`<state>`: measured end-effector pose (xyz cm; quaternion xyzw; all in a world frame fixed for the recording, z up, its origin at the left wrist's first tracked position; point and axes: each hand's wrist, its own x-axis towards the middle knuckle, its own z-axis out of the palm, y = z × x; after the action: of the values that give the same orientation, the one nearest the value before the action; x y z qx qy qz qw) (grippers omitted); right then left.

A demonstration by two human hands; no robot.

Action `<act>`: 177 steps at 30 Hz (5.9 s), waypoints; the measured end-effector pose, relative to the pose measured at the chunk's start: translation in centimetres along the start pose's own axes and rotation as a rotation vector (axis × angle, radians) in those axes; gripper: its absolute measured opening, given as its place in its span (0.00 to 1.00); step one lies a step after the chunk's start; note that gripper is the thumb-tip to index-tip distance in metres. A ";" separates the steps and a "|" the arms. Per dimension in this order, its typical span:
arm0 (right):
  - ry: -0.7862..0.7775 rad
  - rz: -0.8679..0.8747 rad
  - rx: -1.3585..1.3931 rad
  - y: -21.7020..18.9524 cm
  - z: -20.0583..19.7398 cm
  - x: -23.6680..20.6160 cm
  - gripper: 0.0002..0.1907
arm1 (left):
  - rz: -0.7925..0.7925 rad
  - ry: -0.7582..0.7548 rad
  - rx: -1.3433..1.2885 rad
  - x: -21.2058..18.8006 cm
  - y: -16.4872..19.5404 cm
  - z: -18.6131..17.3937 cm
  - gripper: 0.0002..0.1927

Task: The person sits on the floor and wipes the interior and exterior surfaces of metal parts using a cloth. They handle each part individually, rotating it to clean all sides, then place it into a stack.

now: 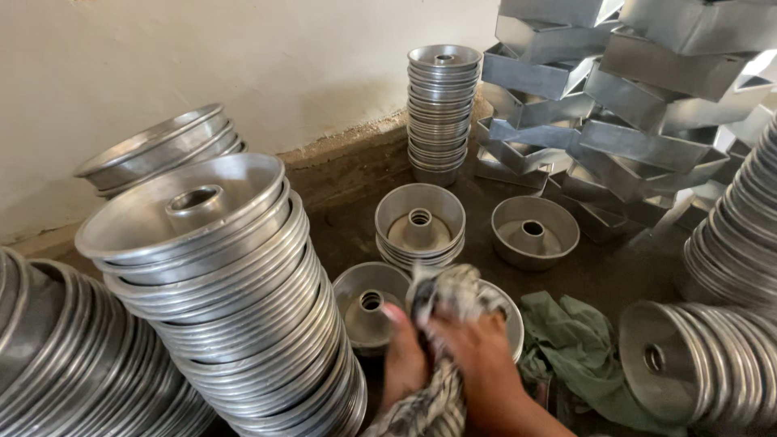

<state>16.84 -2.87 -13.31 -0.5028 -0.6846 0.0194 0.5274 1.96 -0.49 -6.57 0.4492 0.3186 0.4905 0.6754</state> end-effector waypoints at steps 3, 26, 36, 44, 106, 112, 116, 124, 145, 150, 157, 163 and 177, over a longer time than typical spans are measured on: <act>0.056 0.293 0.142 0.9 -1.7 2.5 0.19 | 0.198 -0.277 0.086 -0.5 -2.1 -1.2 0.35; 0.565 0.941 0.761 -3.1 2.8 -1.0 0.30 | -0.241 0.233 -0.762 1.5 -0.7 -1.9 0.47; 0.036 0.672 0.521 -5.6 -0.4 -0.1 0.32 | 0.037 -0.110 -0.201 0.7 -2.3 -1.5 0.30; 0.090 0.954 1.189 2.7 -4.7 -0.2 0.24 | 0.113 -0.184 -0.171 -0.1 -1.4 -0.9 0.21; -0.693 0.951 -0.449 15.3 -7.2 1.7 0.21 | -0.041 0.210 0.731 3.7 -11.9 -5.7 0.17; -0.444 1.165 -0.242 12.9 -7.9 1.6 0.30 | 0.113 0.166 0.910 3.0 -12.6 -5.1 0.33; -0.197 1.283 0.176 13.1 -10.9 1.9 0.28 | 0.035 0.094 0.909 2.5 -13.9 -5.1 0.30; -0.917 1.400 -0.486 18.1 -14.4 -1.8 0.39 | 0.159 0.206 0.846 3.7 -14.4 -5.1 0.26; -0.627 0.855 -0.507 16.1 -5.9 -0.1 0.24 | -0.309 0.307 0.639 4.6 -13.1 -7.5 0.16; -0.661 0.825 -0.530 15.1 -5.1 0.1 0.24 | -0.194 0.300 0.849 4.2 -12.4 -7.5 0.14; -0.643 0.785 -0.467 15.0 -5.5 0.3 0.24 | -0.133 0.228 1.085 4.3 -12.9 -7.5 0.14; -0.598 0.770 -0.295 16.3 -6.2 -0.7 0.25 | -0.067 0.161 0.982 3.9 -12.5 -7.4 0.14; -0.796 0.880 -0.712 -0.9 -8.6 4.3 0.30 | -0.179 0.095 0.355 4.9 -12.2 -5.5 0.10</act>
<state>22.94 -4.60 -6.00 -0.8309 -0.5233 0.1885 -0.0183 3.29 4.34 -19.96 0.5076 0.4700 0.3853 0.6107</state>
